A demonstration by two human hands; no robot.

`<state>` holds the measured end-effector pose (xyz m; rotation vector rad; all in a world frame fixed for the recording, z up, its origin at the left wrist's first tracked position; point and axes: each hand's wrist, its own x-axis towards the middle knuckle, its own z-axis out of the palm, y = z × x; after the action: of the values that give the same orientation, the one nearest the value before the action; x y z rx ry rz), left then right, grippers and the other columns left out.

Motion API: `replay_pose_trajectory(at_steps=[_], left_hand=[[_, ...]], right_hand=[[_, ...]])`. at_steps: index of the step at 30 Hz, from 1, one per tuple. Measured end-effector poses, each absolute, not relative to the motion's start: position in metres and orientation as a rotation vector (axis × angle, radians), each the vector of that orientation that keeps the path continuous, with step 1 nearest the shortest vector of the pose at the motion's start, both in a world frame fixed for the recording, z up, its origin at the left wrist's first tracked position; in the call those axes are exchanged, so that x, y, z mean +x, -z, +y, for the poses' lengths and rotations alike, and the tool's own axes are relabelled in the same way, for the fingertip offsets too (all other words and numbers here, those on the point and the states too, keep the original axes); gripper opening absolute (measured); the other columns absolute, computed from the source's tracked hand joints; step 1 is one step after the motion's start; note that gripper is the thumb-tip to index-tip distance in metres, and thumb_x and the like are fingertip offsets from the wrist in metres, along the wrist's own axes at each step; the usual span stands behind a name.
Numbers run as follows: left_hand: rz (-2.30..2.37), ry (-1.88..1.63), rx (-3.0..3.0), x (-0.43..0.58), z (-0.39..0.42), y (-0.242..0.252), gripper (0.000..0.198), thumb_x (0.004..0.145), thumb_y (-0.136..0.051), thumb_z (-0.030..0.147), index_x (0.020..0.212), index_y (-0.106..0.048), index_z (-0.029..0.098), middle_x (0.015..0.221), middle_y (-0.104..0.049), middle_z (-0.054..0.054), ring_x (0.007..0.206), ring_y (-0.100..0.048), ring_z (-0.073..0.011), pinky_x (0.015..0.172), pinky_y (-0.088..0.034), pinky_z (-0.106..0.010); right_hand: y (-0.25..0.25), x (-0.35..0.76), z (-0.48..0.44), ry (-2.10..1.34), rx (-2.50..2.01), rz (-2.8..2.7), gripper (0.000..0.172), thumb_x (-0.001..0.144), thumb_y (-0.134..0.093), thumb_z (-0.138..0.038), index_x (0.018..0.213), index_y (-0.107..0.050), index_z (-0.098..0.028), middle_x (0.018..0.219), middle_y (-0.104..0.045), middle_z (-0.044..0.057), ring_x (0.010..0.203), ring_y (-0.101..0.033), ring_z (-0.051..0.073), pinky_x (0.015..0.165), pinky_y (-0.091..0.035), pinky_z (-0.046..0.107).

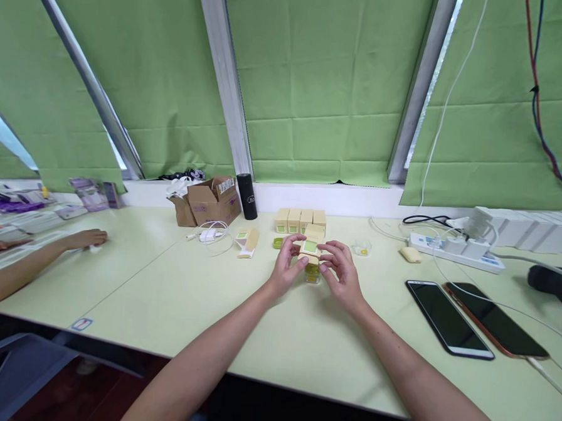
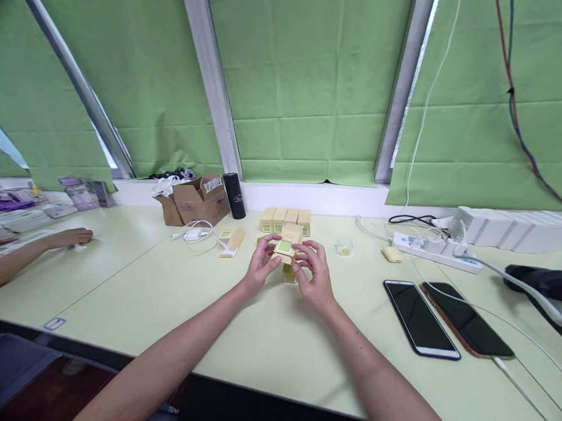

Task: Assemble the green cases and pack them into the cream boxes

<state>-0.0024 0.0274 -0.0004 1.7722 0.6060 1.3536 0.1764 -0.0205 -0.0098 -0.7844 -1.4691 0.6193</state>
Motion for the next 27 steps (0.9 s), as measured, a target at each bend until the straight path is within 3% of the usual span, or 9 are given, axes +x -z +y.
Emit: replay_pose_trajectory(at_steps=[17, 27], left_hand=[[0.592, -1.389, 1.708, -0.0008, 0.0232, -0.0047, 0.054, 0.086, -0.076, 0.053, 0.125, -0.054, 0.022, 0.102, -0.062, -0.006, 0.095, -0.061, -0.0217, 0.088, -0.049, -0.036], [0.602, -1.427, 1.846, -0.0017, 0.0254, -0.0024, 0.044, 0.092, -0.070, 0.047, 0.125, -0.053, 0.024, 0.117, -0.058, -0.008, 0.098, -0.060, -0.0201, 0.092, -0.049, -0.036]], right_hand=[[0.0104, 0.1736, -0.0213, -0.572, -0.777, -1.478, 0.034, 0.095, -0.067, -0.043, 0.127, -0.064, -0.031, 0.136, -0.045, 0.009, 0.097, -0.070, 0.020, 0.090, -0.062, 0.043], [0.0111, 0.1722, -0.0190, -0.550, -0.809, -1.461, 0.032, 0.095, -0.068, -0.044, 0.123, -0.065, -0.029, 0.135, -0.046, 0.010, 0.093, -0.069, 0.018, 0.089, -0.062, 0.041]])
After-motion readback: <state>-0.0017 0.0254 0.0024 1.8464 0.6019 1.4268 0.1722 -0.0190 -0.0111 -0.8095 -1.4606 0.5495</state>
